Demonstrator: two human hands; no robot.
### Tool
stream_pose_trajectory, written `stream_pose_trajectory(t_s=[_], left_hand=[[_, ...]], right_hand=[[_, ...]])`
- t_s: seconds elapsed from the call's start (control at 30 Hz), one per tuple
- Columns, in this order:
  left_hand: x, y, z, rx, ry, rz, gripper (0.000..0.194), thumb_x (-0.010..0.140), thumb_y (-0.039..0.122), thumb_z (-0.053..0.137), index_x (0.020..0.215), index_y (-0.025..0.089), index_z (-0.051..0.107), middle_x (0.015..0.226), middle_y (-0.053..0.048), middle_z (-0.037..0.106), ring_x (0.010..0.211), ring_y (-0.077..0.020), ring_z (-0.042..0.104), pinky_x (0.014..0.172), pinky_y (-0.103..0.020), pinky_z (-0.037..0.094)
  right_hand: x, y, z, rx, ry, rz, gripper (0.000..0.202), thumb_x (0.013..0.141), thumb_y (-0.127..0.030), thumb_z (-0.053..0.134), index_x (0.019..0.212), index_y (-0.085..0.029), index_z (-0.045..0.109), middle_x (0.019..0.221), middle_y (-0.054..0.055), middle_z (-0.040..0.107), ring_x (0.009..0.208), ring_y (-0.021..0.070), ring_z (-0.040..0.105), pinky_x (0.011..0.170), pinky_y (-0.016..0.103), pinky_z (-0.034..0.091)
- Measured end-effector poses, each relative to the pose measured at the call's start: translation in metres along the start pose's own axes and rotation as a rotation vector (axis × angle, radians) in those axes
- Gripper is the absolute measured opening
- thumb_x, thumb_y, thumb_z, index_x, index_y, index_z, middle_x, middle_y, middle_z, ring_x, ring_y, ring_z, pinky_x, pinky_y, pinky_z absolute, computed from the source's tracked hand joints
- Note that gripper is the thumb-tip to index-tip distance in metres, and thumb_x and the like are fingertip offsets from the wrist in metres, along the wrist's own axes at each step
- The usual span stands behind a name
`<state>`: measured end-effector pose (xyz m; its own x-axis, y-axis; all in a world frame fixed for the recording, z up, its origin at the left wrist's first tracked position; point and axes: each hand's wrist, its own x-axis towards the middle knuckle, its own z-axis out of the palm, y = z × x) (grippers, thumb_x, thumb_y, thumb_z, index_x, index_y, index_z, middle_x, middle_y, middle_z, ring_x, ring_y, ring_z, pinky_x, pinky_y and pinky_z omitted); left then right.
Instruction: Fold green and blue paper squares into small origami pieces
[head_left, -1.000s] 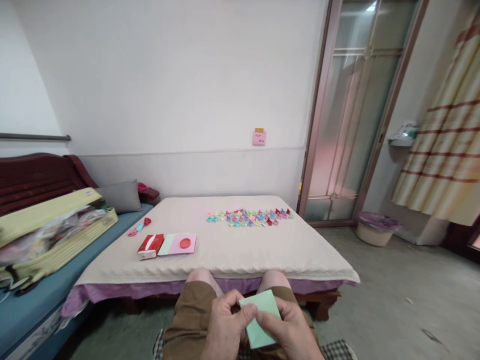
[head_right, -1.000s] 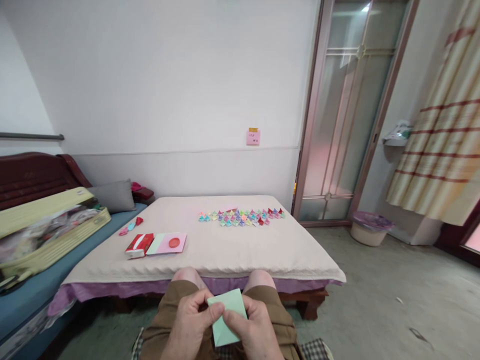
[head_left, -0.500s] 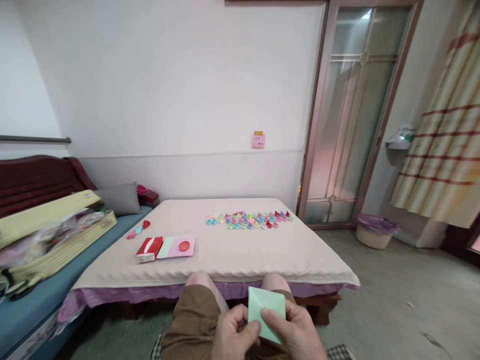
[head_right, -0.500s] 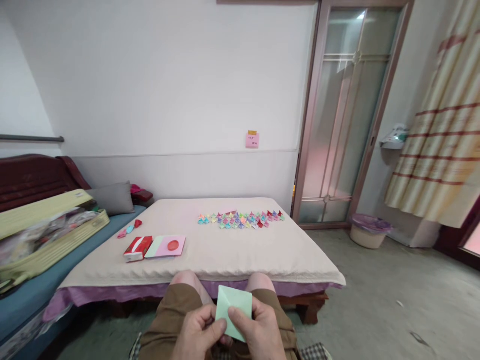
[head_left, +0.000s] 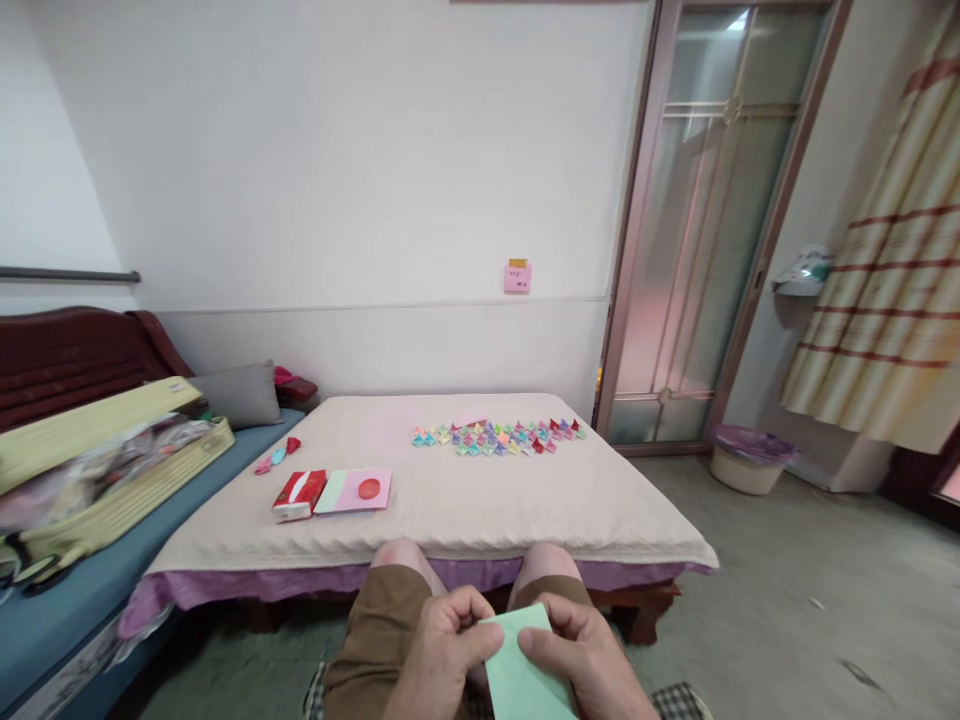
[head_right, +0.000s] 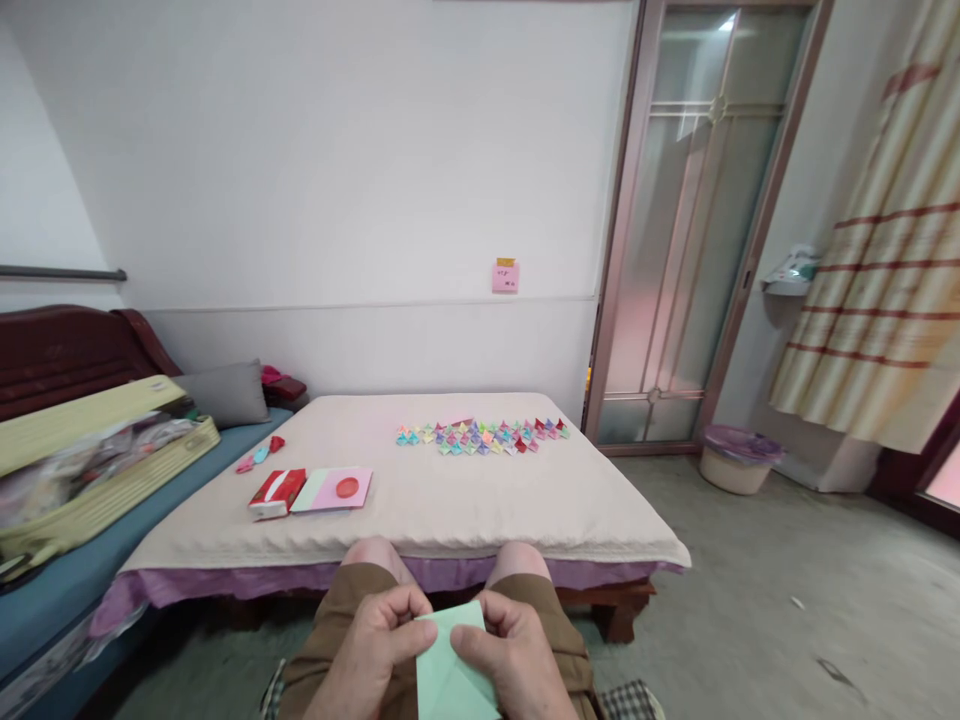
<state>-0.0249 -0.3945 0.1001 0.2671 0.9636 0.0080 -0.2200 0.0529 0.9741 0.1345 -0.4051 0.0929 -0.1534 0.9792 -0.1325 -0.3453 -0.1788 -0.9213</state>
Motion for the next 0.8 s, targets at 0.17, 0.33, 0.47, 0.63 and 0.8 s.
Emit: stream_pose_trajectory(t_s=[0.17, 0.33, 0.47, 0.63, 0.8], left_hand=[[-0.001, 0.003, 0.005, -0.022, 0.049, -0.017, 0.029, 0.063, 0.035, 0.075, 0.061, 0.015, 0.054, 0.048, 0.006, 0.044, 0.046, -0.0077, 0.033, 0.046, -0.020, 0.023], [0.001, 0.001, 0.007, -0.048, 0.082, 0.010, 0.036, 0.064, 0.043, 0.075, 0.064, 0.015, 0.053, 0.049, 0.006, 0.048, 0.045, -0.0067, 0.034, 0.046, -0.019, 0.026], [0.003, -0.002, 0.007, -0.014, 0.087, 0.014, 0.040, 0.062, 0.049, 0.075, 0.066, 0.016, 0.052, 0.048, 0.007, 0.046, 0.044, -0.0062, 0.033, 0.044, -0.019, 0.025], [0.003, -0.004, 0.006, 0.088, 0.104, 0.034, 0.042, 0.064, 0.053, 0.073, 0.067, 0.016, 0.051, 0.045, 0.009, 0.040, 0.042, -0.0056, 0.029, 0.041, -0.018, 0.022], [0.003, -0.006, 0.004, 0.006, 0.109, 0.120, 0.042, 0.065, 0.048, 0.075, 0.083, 0.018, 0.052, 0.048, 0.011, 0.038, 0.043, -0.0057, 0.031, 0.042, -0.017, 0.025]], right_hand=[[0.001, 0.000, -0.004, -0.062, -0.020, -0.020, 0.024, 0.055, -0.023, 0.072, 0.047, -0.017, 0.050, 0.042, -0.007, 0.043, 0.043, 0.0066, 0.028, 0.045, 0.023, 0.020], [0.002, 0.003, -0.005, -0.118, -0.047, -0.026, 0.027, 0.059, -0.031, 0.071, 0.048, -0.017, 0.052, 0.043, -0.007, 0.039, 0.044, 0.0071, 0.026, 0.046, 0.024, 0.017], [0.002, 0.003, -0.005, -0.077, -0.051, -0.163, 0.029, 0.059, -0.027, 0.075, 0.057, -0.019, 0.048, 0.050, -0.007, 0.047, 0.048, 0.0083, 0.034, 0.048, 0.023, 0.024], [-0.009, -0.010, 0.001, -0.187, -0.137, -0.240, 0.018, 0.071, -0.033, 0.070, 0.071, -0.020, 0.058, 0.055, -0.007, 0.045, 0.051, 0.0098, 0.035, 0.049, 0.023, 0.027], [-0.017, -0.018, -0.002, -0.397, -0.161, -0.301, 0.018, 0.075, -0.035, 0.066, 0.070, -0.018, 0.071, 0.063, -0.002, 0.051, 0.060, 0.0130, 0.042, 0.058, 0.026, 0.033]])
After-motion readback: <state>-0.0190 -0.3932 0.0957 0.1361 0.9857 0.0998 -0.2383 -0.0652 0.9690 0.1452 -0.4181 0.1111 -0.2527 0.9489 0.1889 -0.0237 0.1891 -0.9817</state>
